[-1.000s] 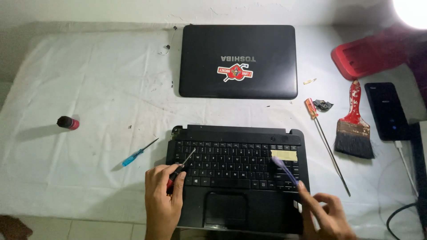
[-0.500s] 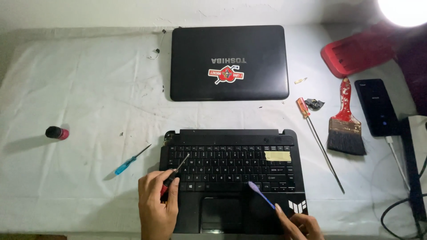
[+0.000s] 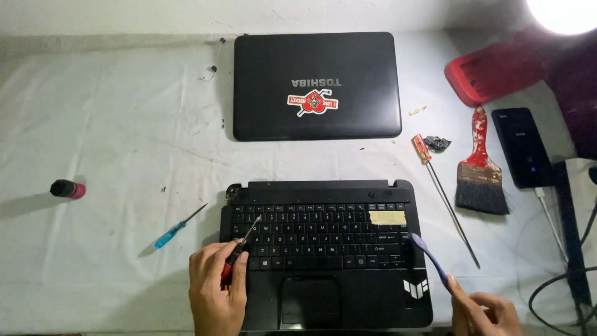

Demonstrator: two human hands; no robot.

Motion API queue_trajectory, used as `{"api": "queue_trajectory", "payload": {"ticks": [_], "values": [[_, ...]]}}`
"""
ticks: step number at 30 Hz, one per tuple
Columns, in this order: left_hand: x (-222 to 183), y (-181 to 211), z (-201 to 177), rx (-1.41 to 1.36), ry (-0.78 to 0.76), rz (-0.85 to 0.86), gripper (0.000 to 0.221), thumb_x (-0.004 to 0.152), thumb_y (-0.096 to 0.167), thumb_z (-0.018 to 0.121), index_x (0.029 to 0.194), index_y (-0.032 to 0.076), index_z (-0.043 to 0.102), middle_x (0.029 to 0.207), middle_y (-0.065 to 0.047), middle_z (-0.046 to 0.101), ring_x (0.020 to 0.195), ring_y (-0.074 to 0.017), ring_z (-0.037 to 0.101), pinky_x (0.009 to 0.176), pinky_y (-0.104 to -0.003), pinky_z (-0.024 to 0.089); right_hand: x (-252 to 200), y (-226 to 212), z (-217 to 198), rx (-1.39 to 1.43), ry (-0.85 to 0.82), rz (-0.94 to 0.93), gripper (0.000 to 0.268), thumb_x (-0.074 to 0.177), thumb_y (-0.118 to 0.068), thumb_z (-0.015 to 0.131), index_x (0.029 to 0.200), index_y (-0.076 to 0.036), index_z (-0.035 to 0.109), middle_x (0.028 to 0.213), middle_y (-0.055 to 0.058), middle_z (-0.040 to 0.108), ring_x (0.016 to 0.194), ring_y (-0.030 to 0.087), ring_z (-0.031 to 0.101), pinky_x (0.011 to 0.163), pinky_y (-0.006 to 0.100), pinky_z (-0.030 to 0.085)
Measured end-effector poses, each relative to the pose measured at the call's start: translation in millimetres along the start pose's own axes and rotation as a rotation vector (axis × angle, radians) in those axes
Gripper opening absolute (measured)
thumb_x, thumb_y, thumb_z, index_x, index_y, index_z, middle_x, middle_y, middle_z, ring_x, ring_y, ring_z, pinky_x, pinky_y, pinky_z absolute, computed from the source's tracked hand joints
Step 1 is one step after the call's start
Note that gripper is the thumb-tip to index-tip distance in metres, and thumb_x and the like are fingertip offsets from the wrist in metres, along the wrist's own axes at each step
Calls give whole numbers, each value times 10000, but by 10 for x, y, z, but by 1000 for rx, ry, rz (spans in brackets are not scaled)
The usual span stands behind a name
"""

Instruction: Disassembling a laptop to clean the keyboard and internal components using brushes and a screwdriver.

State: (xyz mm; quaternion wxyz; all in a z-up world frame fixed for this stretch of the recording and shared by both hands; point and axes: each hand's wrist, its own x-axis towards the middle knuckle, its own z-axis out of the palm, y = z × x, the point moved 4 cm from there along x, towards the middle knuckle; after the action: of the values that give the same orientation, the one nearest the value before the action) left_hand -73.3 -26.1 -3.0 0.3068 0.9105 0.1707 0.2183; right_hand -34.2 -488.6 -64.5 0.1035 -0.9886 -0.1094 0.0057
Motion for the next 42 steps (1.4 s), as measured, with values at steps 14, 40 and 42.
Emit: {"api": "queue_trajectory", "payload": {"ticks": [14, 40, 42], "values": [[-46, -11, 36, 24, 6, 54, 258, 978, 222, 631, 1157, 48, 697, 1110, -93, 692, 1075, -286, 607, 932, -416, 523, 338, -952, -292, 10, 91, -25, 659, 802, -190, 774, 1391, -430, 601, 1025, -41, 615, 634, 88, 601, 524, 231, 590], [-91, -209, 179, 99, 13, -68, 280, 913, 326, 696, 1088, 118, 759, 1123, -40, 767, 1137, -267, 618, 861, -390, 588, 1487, -491, -858, -9, 199, 445, 482, 1051, -404, 580, 1318, -3, 572, 1234, 214, 539, 974, 321, 655, 695, 432, 648], [-89, -191, 158, 92, 9, -74, 252, 921, 307, 690, 1075, 120, 761, 1113, -46, 753, 1148, -262, 610, 904, -400, 577, 1741, -401, -893, -72, 306, 324, 513, 1028, -465, 667, 1216, 10, 614, 1212, 212, 497, 900, 349, 666, 671, 453, 631]]}}
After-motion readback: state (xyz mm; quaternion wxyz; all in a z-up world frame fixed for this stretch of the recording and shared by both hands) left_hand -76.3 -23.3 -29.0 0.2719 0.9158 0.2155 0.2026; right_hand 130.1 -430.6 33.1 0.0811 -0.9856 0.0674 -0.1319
